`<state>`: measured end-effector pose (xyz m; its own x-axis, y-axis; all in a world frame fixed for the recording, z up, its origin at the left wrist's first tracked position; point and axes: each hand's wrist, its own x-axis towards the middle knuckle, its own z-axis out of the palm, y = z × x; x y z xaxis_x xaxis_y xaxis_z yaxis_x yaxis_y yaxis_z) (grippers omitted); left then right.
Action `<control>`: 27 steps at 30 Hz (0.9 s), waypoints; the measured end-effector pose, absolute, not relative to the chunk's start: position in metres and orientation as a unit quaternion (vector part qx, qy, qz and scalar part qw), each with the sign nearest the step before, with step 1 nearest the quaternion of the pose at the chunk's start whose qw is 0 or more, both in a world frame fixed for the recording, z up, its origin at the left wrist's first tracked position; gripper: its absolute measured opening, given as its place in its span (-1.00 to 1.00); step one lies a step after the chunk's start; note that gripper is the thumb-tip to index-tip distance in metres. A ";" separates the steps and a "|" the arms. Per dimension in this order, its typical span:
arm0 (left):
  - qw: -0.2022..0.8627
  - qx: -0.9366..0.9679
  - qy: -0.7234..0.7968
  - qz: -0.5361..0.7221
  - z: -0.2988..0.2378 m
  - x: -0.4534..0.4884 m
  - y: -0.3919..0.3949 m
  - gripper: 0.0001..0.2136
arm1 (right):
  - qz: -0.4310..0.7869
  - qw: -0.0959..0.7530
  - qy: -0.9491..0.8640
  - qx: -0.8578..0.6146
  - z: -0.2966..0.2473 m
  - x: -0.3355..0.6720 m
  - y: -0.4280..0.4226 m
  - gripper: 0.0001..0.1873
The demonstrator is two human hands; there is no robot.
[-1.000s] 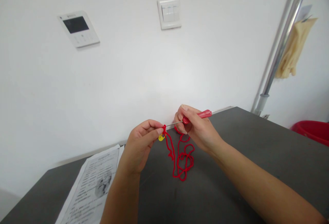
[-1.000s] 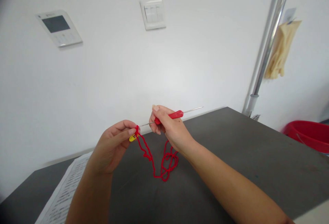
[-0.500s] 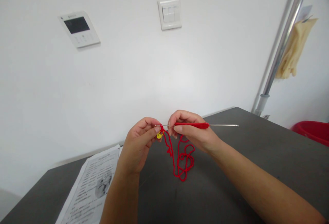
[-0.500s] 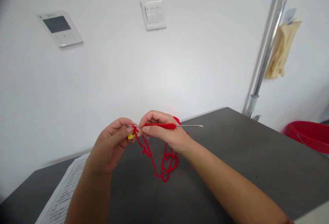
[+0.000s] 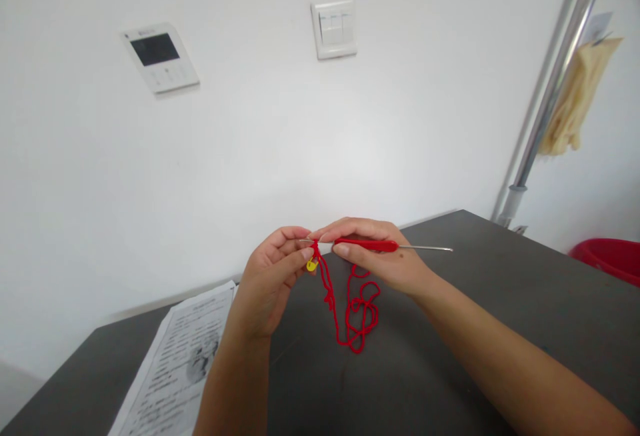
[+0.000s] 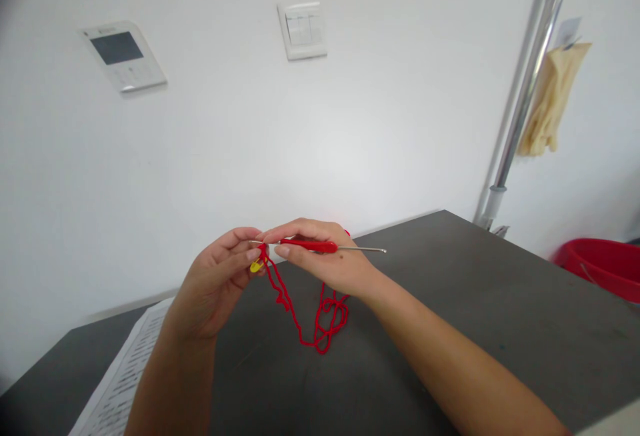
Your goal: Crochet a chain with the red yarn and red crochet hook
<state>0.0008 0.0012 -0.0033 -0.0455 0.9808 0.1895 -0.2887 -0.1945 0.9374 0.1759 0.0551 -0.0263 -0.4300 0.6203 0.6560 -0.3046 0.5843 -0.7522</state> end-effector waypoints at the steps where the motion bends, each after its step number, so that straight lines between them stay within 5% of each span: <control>1: 0.515 0.463 0.371 0.618 -0.004 0.001 0.001 -0.75 | 0.444 0.524 -0.718 -0.111 -0.026 0.176 0.055 -0.86; 21: 0.502 0.474 0.415 0.592 -0.007 -0.001 0.005 -0.80 | 0.354 0.573 -0.731 -0.109 -0.023 0.175 0.056 -0.92; 27: 0.473 0.466 0.421 0.618 -0.008 -0.002 0.005 -0.75 | 0.466 0.563 -0.669 -0.136 -0.023 0.175 0.058 -0.89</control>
<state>-0.0016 0.0051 -0.0076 -0.1172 0.9770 0.1779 -0.1927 -0.1981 0.9610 0.1751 0.0580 -0.0231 -0.3294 0.7068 0.6260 -0.3421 0.5286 -0.7769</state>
